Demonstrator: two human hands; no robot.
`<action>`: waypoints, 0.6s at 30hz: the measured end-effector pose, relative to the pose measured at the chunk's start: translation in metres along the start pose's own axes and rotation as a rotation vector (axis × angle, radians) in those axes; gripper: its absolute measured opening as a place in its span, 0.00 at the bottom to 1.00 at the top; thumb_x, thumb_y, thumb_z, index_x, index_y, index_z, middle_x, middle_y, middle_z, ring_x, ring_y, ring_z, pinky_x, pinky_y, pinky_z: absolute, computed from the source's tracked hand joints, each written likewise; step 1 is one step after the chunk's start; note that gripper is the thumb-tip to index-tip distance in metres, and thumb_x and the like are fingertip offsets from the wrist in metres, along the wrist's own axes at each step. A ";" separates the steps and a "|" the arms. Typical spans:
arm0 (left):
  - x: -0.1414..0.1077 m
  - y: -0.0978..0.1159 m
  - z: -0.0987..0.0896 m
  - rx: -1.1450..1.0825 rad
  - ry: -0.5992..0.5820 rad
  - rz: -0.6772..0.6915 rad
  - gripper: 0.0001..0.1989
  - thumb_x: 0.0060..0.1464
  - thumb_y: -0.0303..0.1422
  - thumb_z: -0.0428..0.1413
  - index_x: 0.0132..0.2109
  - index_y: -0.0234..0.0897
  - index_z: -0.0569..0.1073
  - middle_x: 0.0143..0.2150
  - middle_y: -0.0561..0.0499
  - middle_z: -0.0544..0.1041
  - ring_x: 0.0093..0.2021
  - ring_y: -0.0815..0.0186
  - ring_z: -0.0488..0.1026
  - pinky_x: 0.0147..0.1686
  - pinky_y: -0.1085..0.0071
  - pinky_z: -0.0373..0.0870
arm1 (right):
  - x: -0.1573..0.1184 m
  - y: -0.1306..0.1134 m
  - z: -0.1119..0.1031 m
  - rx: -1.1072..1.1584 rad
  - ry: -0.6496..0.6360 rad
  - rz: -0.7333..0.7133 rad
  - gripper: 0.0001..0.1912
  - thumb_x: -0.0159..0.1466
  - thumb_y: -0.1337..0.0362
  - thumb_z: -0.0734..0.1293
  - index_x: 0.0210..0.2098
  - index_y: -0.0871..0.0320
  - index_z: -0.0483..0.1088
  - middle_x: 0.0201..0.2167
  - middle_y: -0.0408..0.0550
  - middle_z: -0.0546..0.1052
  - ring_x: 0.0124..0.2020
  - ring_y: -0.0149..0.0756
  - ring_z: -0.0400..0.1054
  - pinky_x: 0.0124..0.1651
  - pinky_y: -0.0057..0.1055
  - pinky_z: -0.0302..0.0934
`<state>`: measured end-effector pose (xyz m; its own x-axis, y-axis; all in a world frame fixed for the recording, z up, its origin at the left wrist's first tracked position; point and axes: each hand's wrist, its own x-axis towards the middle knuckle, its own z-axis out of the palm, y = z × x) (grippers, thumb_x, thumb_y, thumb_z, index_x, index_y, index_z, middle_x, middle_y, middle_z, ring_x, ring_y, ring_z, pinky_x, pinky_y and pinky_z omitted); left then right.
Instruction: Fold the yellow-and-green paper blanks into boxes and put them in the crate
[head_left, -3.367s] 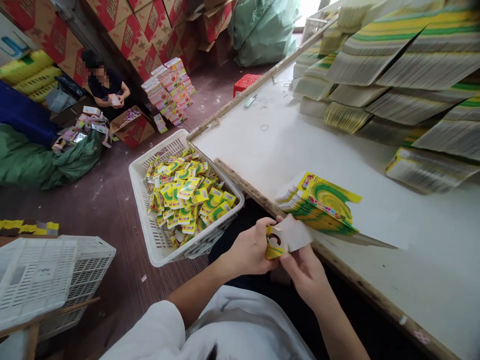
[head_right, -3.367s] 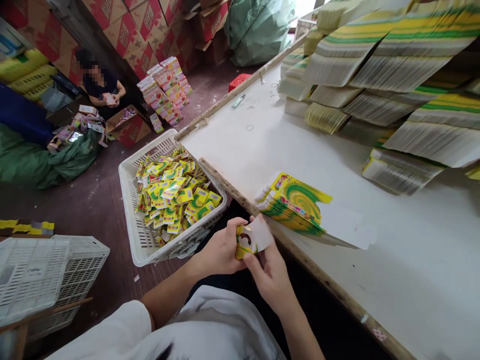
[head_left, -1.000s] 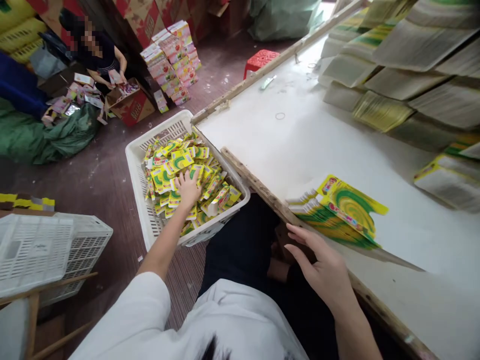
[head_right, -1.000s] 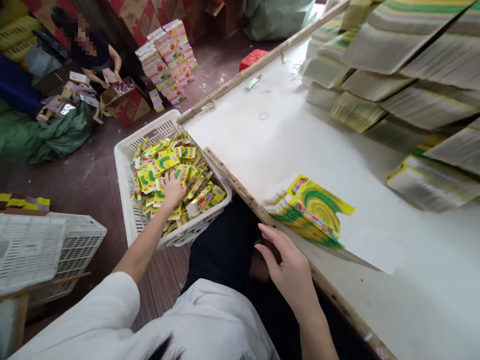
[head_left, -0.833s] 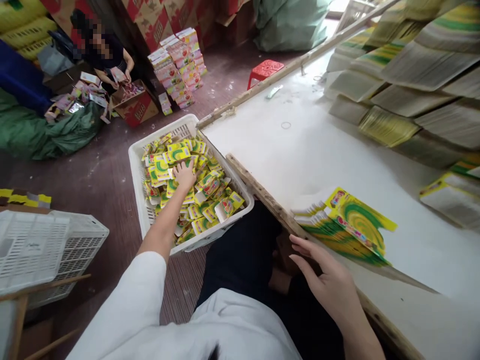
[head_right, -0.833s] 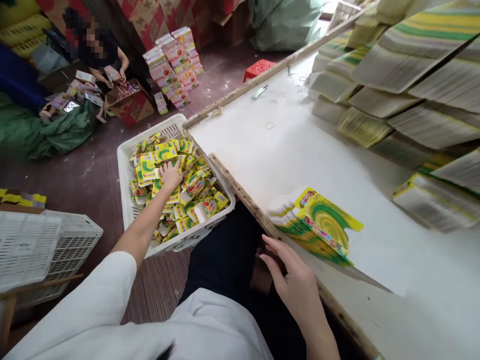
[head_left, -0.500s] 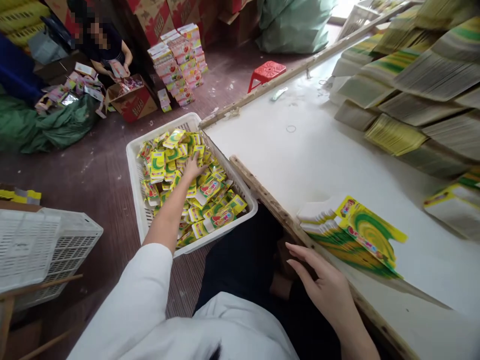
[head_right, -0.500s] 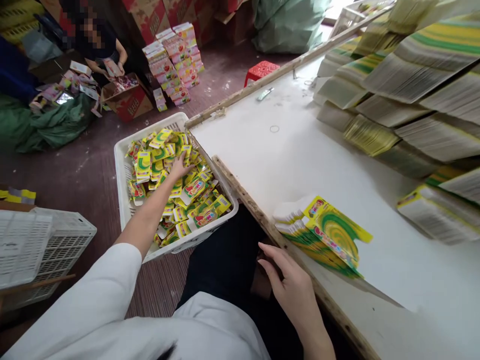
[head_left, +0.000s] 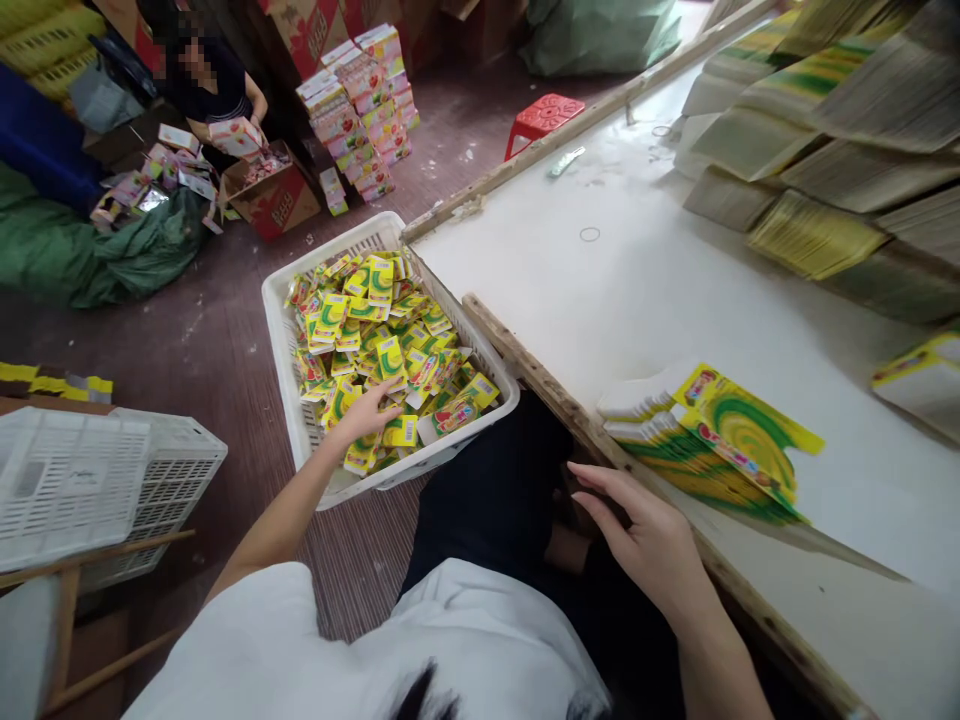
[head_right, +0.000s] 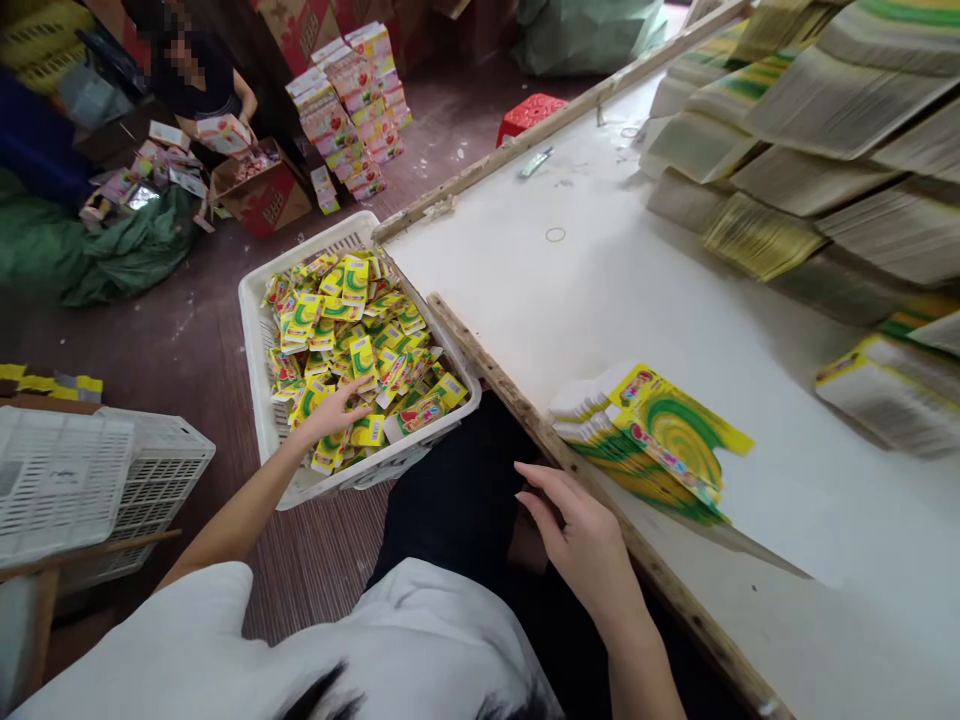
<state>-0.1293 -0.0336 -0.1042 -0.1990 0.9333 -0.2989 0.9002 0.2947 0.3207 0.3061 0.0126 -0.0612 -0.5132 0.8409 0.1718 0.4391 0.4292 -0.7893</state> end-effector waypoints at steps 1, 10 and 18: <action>-0.005 0.004 0.000 0.001 -0.035 0.022 0.25 0.59 0.42 0.54 0.62 0.40 0.71 0.60 0.44 0.76 0.57 0.58 0.74 0.56 0.65 0.70 | 0.000 -0.003 -0.001 0.000 0.009 -0.002 0.13 0.69 0.63 0.65 0.52 0.51 0.74 0.46 0.49 0.82 0.44 0.43 0.79 0.47 0.40 0.75; -0.007 0.042 -0.032 0.106 0.060 0.112 0.23 0.56 0.50 0.51 0.45 0.39 0.79 0.50 0.38 0.80 0.52 0.45 0.76 0.54 0.50 0.70 | -0.006 -0.036 -0.070 -0.130 0.469 0.093 0.07 0.68 0.64 0.66 0.41 0.51 0.77 0.39 0.47 0.83 0.40 0.40 0.78 0.46 0.40 0.73; -0.016 0.145 -0.034 -0.211 0.186 0.330 0.19 0.57 0.49 0.55 0.47 0.43 0.78 0.48 0.47 0.82 0.51 0.52 0.78 0.54 0.57 0.72 | 0.010 0.009 -0.101 -0.377 0.462 0.253 0.13 0.63 0.62 0.71 0.47 0.56 0.75 0.41 0.54 0.80 0.43 0.50 0.74 0.48 0.48 0.70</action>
<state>-0.0084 0.0010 -0.0222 0.0021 0.9999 0.0114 0.8321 -0.0081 0.5546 0.3792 0.0583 -0.0072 -0.0267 0.9503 0.3103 0.7767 0.2152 -0.5920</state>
